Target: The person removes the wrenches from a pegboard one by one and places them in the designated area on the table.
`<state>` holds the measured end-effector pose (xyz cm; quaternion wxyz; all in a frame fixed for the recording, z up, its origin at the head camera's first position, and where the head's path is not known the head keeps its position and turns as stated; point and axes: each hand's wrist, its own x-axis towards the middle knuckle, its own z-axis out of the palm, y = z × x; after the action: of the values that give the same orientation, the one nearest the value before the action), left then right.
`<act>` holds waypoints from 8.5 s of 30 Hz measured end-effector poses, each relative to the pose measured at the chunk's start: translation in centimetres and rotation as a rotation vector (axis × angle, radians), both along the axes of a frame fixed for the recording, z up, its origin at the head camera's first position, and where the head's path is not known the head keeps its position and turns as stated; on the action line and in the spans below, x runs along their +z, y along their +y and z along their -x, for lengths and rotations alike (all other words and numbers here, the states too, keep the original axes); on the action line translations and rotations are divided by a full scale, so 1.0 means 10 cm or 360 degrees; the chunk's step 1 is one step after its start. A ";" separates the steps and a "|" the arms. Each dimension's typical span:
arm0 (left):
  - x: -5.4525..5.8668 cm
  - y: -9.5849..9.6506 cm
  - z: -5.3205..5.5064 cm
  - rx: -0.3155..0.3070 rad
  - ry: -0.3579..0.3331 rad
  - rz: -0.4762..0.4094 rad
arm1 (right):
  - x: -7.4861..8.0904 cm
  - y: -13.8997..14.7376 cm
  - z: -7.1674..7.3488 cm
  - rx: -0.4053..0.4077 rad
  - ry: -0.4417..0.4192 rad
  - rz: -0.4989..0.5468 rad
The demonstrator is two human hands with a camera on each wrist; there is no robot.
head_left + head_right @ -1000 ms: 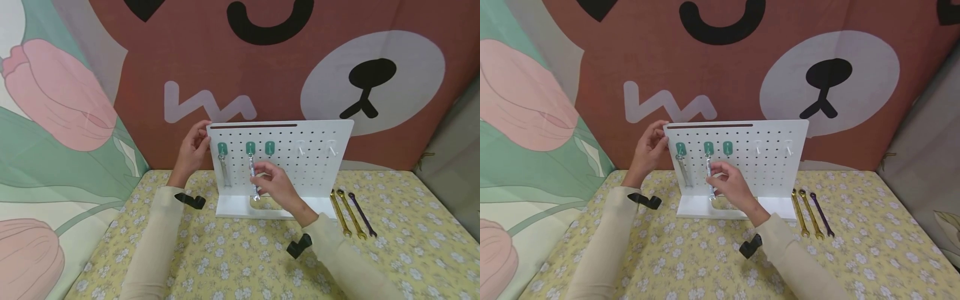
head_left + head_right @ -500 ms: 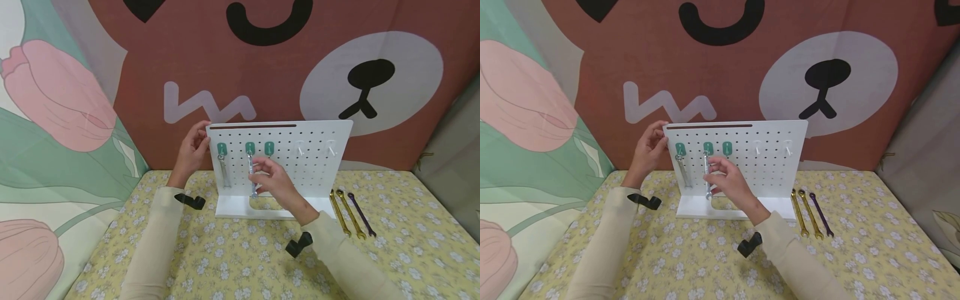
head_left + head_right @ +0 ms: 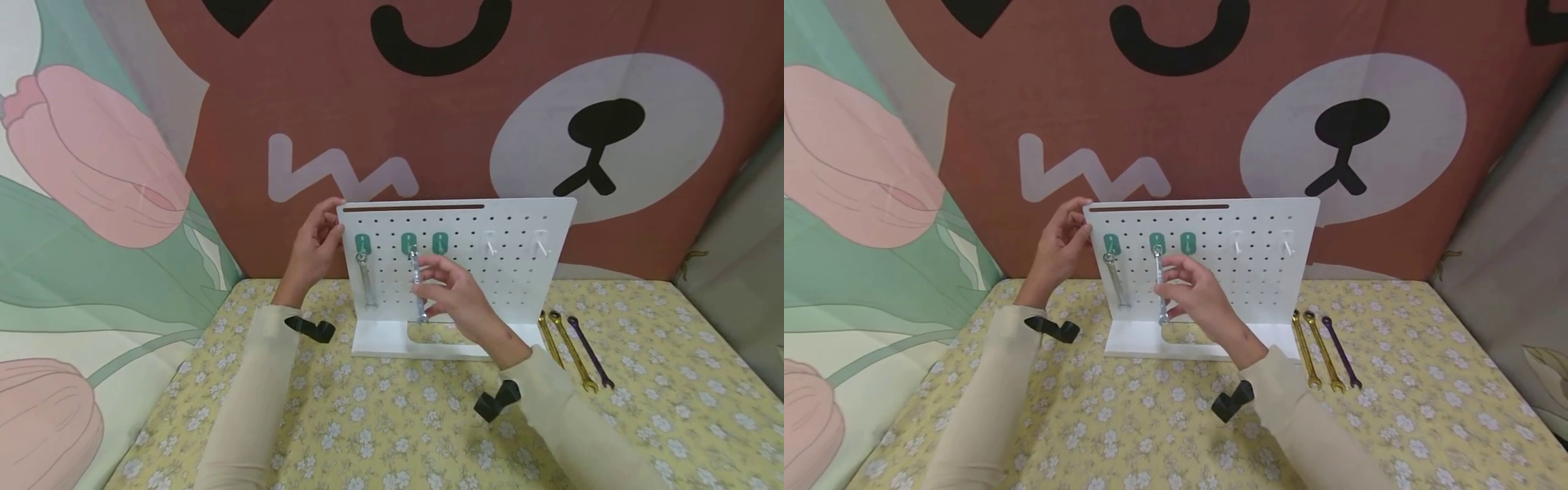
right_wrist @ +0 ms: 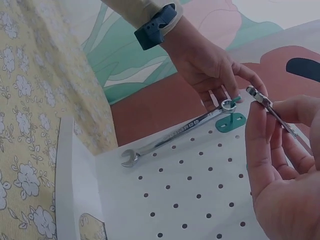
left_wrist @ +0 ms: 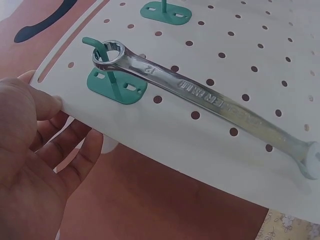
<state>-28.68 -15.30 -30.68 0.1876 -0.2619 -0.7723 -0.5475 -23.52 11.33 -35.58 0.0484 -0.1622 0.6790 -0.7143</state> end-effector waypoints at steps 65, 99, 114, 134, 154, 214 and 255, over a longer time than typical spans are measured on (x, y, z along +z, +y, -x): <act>-0.02 -0.01 0.03 -0.0001 0.0044 0.0063 | -0.46 1.64 -0.44 -0.0121 -0.0260 -0.0516; -0.03 -0.04 0.02 -0.0002 0.0031 0.0124 | -0.60 2.65 -0.38 -0.0094 -0.0377 -0.0943; -0.02 -0.03 0.02 -0.0019 0.0025 0.0126 | -0.65 2.75 -0.46 -0.0151 -0.0395 -0.1161; 0.00 -0.03 0.01 -0.0031 0.0006 0.0088 | -0.70 2.78 -0.37 -0.0159 -0.0452 -0.1365; -0.01 -0.03 0.00 -0.0048 0.0027 0.0090 | -0.75 2.80 -0.34 -0.0214 -0.0342 -0.1582; -0.05 -0.03 0.04 -0.0014 0.0042 0.0094 | -0.53 0.61 -0.24 -0.0179 0.0345 -0.0634; -0.21 -0.06 0.23 -0.0003 0.0215 0.0074 | -0.79 -0.77 0.25 -0.0180 0.0334 -0.0457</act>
<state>-30.99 -15.93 -32.78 0.2327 -0.3033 -0.7701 -0.5107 -26.04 3.61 -43.45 -0.0403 -0.1889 0.7833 -0.5908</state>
